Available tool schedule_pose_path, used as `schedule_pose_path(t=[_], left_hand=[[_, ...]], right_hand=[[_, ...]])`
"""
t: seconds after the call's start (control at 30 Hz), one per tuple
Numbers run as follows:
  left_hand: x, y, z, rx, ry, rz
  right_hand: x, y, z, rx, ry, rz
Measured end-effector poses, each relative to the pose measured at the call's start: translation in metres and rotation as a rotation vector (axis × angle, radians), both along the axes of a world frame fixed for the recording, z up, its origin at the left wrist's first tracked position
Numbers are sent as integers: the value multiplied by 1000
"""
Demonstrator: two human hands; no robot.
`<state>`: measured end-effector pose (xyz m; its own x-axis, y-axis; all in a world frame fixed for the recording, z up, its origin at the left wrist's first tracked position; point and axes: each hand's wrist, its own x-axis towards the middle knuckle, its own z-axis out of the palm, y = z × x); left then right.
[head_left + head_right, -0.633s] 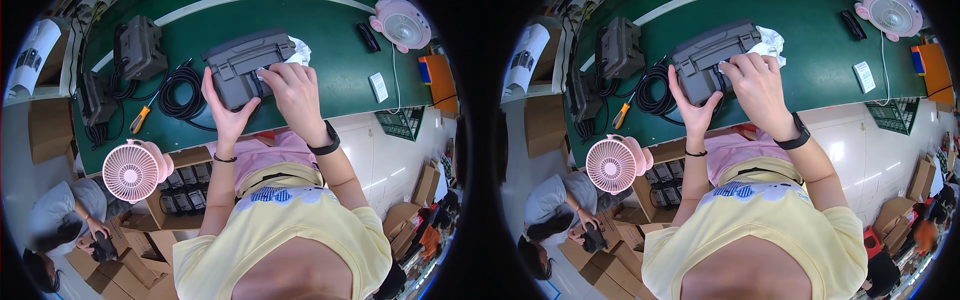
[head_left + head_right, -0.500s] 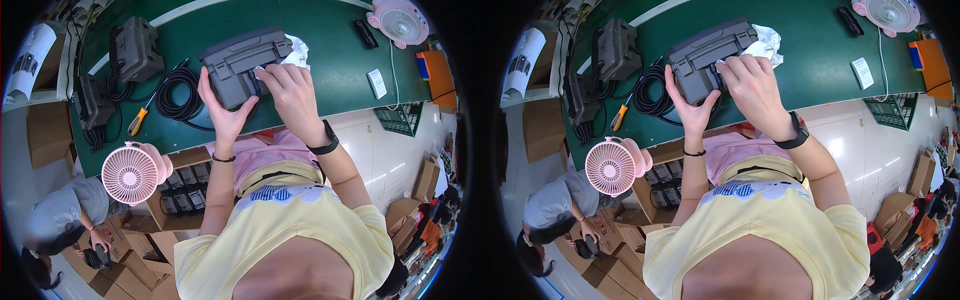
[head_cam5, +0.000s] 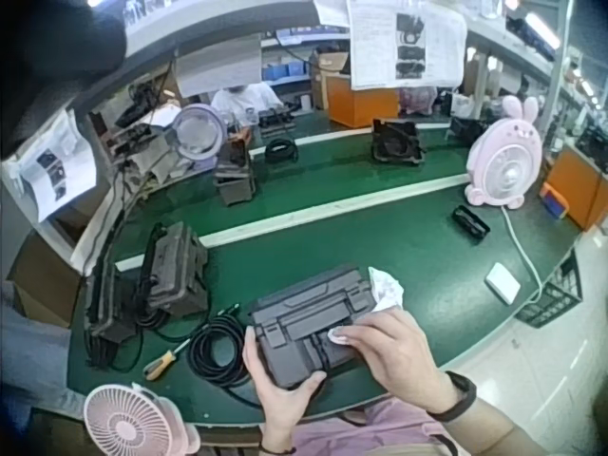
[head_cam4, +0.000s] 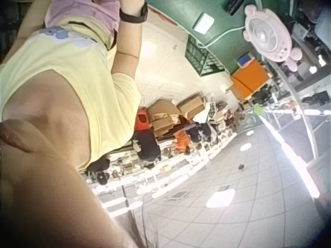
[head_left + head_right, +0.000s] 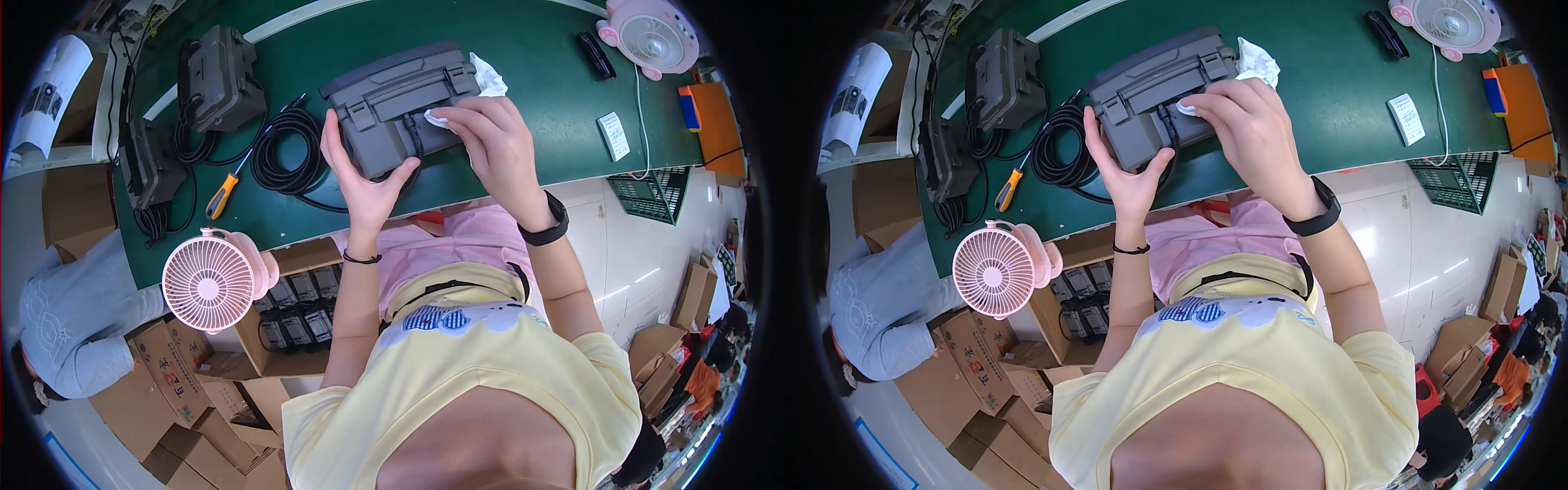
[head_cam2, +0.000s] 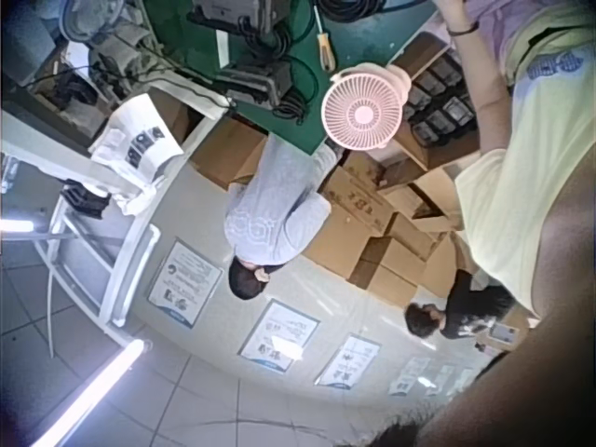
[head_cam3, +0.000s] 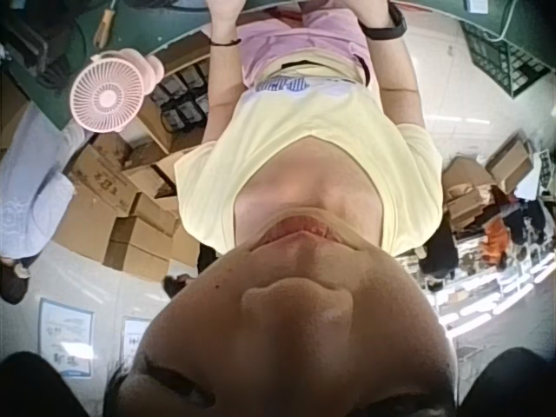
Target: Assembling and inspecting gray power supply boxes, installing cables, and using a screwdriver to secure components.
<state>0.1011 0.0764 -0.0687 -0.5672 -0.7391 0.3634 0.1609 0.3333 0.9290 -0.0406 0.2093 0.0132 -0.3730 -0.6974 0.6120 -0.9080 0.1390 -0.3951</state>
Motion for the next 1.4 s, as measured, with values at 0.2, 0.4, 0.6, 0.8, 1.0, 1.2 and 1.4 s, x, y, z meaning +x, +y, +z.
schedule_pose_path(t=[0.2, 0.4, 0.6, 0.8, 1.0, 1.2, 1.4], left_hand=[[1, 2, -2, -17, 32, -4], [3, 6, -1, -105, -33, 53], [4, 5, -2, -155, -48, 64], [5, 6, -3, -122, -18, 50], [5, 5, -1, -126, -49, 54], [4, 4, 0, -125, -44, 47], [7, 5, 0, -139, -45, 44]], right_hand=[[11, -9, -4, -18, 81, -24], [21, -6, 0, 121, 202, -28], [11, -6, 11, 181, 220, 77], [14, 3, 12, 238, 303, 162], [1, 8, 8, 45, 109, 124], [6, -4, 2, 95, 162, 78], [22, 7, 0, 167, 203, 38]])
